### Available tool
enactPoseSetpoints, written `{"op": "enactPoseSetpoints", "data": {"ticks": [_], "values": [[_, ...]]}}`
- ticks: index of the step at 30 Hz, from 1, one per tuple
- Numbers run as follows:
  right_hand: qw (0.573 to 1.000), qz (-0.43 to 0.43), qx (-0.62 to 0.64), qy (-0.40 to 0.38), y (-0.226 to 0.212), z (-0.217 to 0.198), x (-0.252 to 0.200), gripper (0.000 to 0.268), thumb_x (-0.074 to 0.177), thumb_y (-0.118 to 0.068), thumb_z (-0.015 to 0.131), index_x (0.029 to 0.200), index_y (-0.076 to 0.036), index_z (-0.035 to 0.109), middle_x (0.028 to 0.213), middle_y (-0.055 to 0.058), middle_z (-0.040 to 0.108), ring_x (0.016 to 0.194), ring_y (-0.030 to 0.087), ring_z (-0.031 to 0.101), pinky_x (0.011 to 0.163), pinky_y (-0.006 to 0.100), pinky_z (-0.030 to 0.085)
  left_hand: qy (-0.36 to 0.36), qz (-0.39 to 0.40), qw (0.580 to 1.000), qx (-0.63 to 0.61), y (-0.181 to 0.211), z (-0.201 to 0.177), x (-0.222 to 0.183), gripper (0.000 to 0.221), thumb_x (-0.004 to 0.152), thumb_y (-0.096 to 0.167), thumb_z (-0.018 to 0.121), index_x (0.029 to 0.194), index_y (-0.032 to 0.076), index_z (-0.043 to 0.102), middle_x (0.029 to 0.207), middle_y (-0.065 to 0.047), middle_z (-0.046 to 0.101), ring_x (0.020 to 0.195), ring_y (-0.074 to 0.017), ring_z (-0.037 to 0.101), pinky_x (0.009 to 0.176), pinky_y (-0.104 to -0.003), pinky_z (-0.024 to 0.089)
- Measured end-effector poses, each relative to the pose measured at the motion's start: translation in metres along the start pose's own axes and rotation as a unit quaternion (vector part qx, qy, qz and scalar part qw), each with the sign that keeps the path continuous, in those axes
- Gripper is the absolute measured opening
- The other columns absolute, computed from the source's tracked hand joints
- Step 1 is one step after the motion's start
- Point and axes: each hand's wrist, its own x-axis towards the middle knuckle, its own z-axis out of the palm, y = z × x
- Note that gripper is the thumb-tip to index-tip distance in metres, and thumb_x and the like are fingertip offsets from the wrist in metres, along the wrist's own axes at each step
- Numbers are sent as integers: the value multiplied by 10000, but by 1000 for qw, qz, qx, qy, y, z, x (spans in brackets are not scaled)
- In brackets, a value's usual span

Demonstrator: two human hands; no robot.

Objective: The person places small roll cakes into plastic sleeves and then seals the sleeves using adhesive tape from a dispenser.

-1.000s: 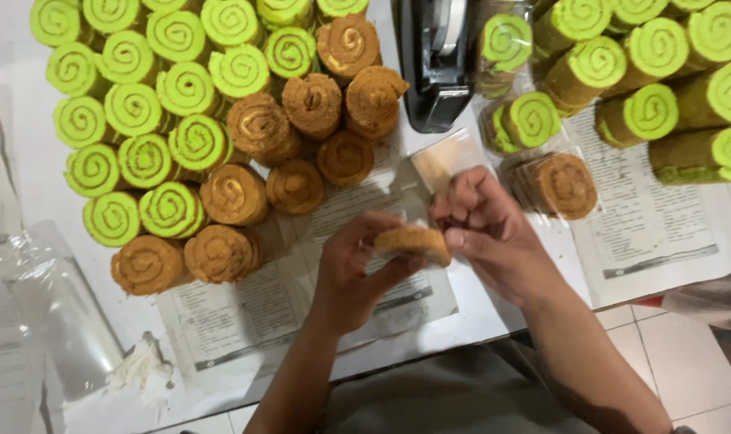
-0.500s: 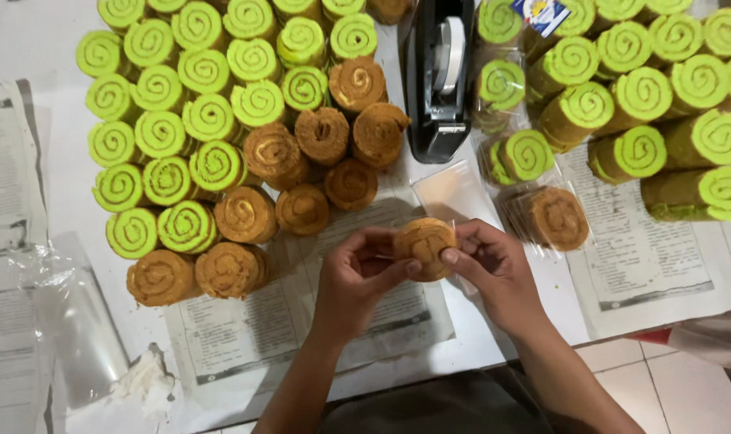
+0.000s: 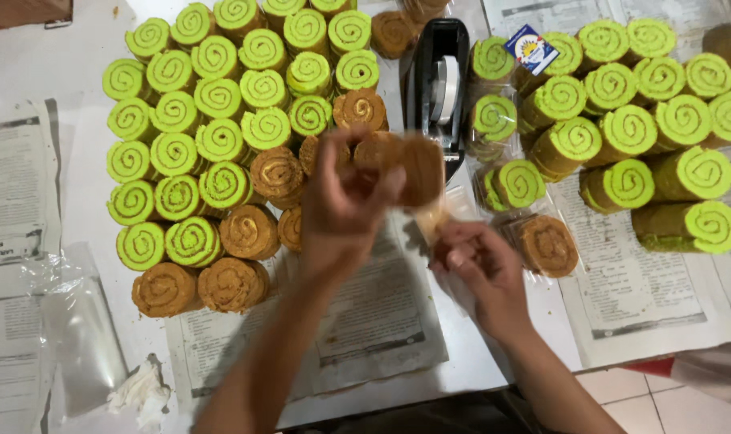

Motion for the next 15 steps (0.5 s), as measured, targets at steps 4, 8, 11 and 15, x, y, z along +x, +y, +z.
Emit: {"op": "enactPoseSetpoints", "data": {"ticks": [4,8,11,15], "values": [[971,-17,-229,-61,3,1,-10,215,952,-246,674,1045,-62,735,1006,66,768,917,160,736,827,262,580,3,168,968,186,-9,-5,92,257,1028,138,573,1206,41,415,903,-232,743,622,-219,827,318,-145,654],[953,-87,-279,-86,10,3,-13,187,963,-286,657,887,-121,697,909,24,719,832,163,684,799,294,507,34,10,966,255,-7,4,169,382,919,277,656,1227,218,439,919,-26,719,575,-156,652,474,-336,486],[936,-154,-299,-108,30,-4,-13,77,926,-190,696,873,-139,672,870,20,737,816,182,698,784,294,529,16,-41,963,267,-10,9,202,221,974,148,610,1151,238,514,746,24,585,493,-74,449,366,-227,310],[969,-28,-232,-78,77,-25,-22,152,759,-45,825,896,-111,831,1150,43,740,977,151,754,820,253,594,-8,-25,923,384,-24,13,235,237,910,212,651,1102,236,514,702,11,610,523,-155,547,440,-336,403]]}}
